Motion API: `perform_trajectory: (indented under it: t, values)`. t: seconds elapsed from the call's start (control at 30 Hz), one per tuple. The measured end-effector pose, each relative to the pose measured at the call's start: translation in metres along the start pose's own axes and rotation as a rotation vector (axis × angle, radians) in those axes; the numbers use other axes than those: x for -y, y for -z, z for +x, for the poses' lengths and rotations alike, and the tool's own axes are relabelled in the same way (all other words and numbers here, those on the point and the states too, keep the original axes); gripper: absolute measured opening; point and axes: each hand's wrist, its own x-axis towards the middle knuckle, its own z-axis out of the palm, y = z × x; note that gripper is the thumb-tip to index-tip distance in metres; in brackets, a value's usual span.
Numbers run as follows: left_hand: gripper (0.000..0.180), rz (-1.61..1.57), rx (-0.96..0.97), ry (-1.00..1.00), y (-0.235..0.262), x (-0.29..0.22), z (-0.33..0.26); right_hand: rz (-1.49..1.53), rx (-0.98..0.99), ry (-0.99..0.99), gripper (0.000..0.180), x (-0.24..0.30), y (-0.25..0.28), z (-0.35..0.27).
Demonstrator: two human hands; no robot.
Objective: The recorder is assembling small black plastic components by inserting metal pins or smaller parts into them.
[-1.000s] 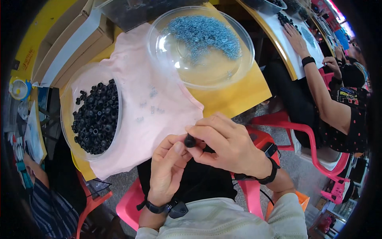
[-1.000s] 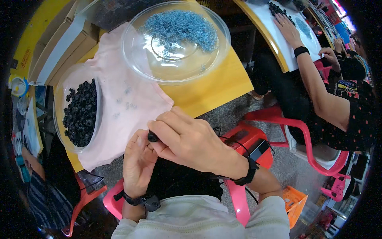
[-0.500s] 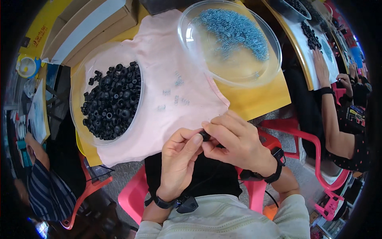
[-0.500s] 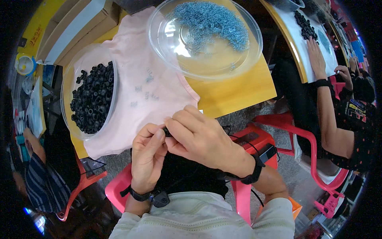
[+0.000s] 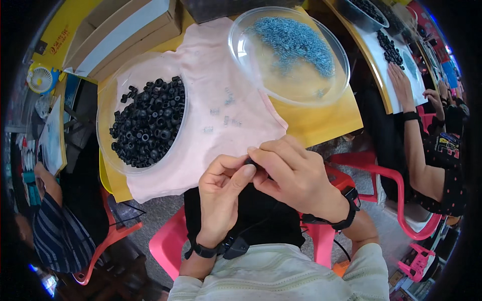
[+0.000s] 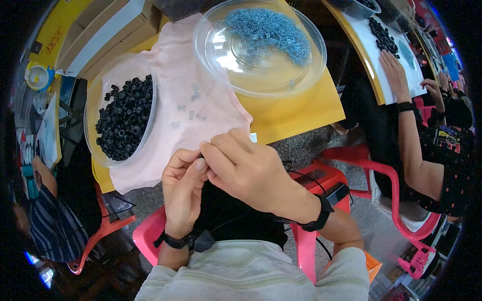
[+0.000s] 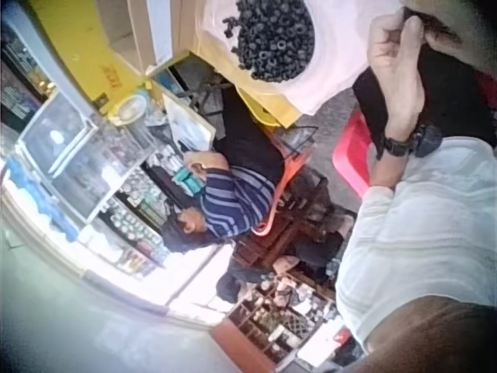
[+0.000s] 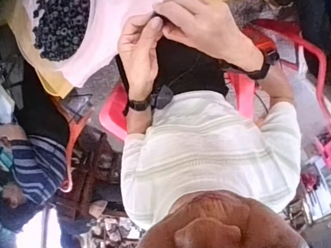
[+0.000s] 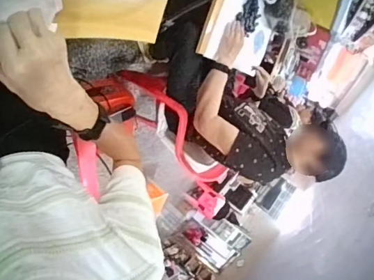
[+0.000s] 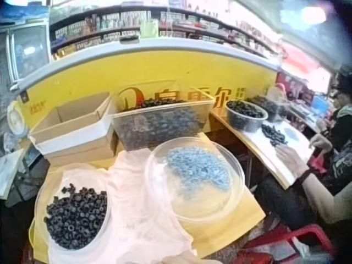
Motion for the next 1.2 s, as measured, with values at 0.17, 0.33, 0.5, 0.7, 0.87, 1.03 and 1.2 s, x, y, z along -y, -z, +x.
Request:
perform_trajectory:
  t: [0.17,0.33,0.5,0.7,0.87,1.03,1.2]
  values:
    - [0.015,0.002,-0.053,-0.012,0.001,0.001,0.001,-0.083,-0.005,0.025,0.040,0.006,-0.004,-0.002]
    - [0.013,-0.132,-0.037,0.023,0.010,0.002,-0.001,-0.041,0.007,0.020,0.037,0.011,-0.007,-0.001]
    - [0.013,-0.171,-0.034,0.000,0.014,-0.001,-0.002,-0.003,0.020,0.030,0.037,0.011,-0.010,0.004]
    - [0.012,-0.153,-0.065,-0.042,0.010,-0.007,-0.005,0.242,0.053,-0.147,0.035,0.020,-0.008,0.010]
    - [0.014,-0.099,-0.062,-0.076,0.014,-0.012,-0.007,0.548,0.098,-0.256,0.024,0.010,0.000,0.014]
    - [0.016,-0.110,-0.020,-0.107,0.016,-0.015,-0.008,0.613,0.108,-0.234,0.019,0.010,0.000,0.023]
    - [0.018,0.003,-0.063,-0.032,0.014,-0.020,-0.005,0.568,0.081,-0.308,0.016,0.011,0.001,0.022]
